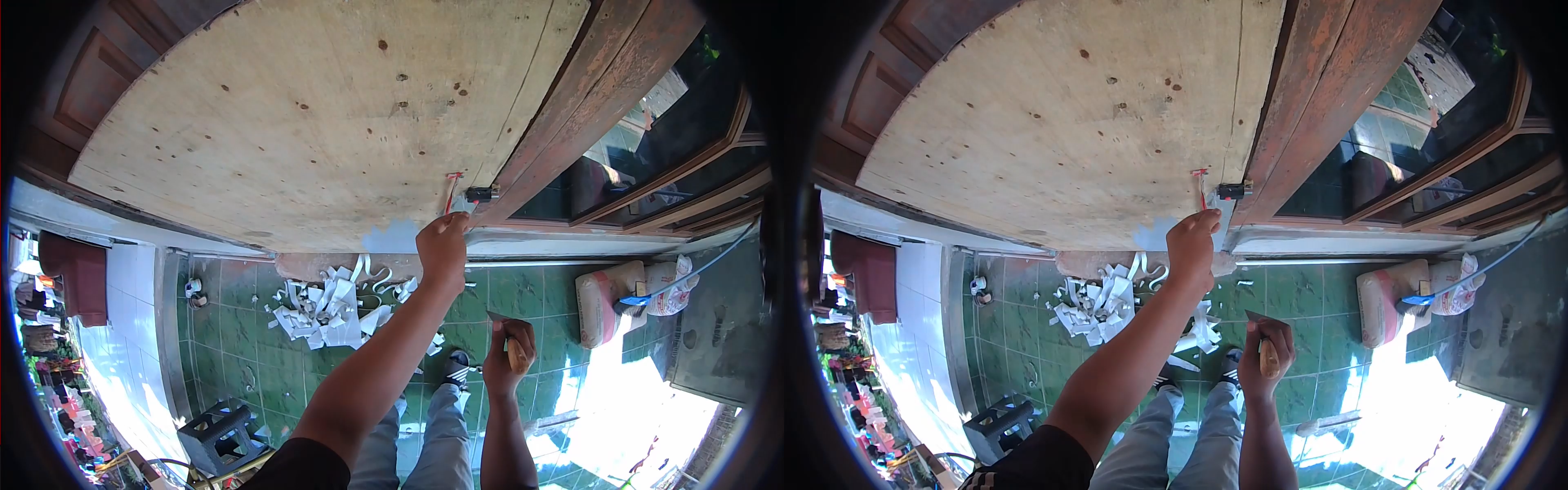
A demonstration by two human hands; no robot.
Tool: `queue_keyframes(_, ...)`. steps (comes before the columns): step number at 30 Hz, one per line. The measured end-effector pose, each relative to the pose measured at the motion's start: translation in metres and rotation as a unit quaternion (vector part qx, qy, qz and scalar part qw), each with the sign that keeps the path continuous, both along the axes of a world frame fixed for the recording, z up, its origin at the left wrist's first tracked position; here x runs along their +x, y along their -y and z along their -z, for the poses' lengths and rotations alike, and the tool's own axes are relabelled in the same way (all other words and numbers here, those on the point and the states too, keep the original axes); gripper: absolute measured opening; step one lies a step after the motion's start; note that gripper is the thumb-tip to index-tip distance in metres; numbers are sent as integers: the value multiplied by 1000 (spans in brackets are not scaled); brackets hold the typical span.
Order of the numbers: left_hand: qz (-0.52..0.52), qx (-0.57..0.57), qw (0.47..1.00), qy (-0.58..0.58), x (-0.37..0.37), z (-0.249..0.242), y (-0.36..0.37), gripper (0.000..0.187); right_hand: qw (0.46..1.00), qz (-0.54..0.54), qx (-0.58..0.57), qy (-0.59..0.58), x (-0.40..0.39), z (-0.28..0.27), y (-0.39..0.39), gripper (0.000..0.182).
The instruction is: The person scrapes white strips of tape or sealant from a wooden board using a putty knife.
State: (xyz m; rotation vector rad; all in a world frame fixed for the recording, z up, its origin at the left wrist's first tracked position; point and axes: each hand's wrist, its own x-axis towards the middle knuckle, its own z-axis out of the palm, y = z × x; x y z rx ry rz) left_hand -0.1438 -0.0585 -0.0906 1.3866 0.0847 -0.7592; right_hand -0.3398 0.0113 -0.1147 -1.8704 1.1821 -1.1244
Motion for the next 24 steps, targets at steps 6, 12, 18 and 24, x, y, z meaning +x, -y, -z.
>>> queue_keyframes(6,45,36,980,191,16,-1,6,30,1000,-12,-5,-7,-5,8,-5,11)
queue_keyframes(12,23,129,970,204,21,18,-12,29,1000,-16,0,4,6,5,-6,12)
queue_keyframes(18,73,127,940,308,15,59,-40,26,996,-34,-58,52,31,-24,41,10)
queue_keyframes(24,68,68,871,482,22,33,-27,27,980,-76,-161,89,105,-70,115,12)
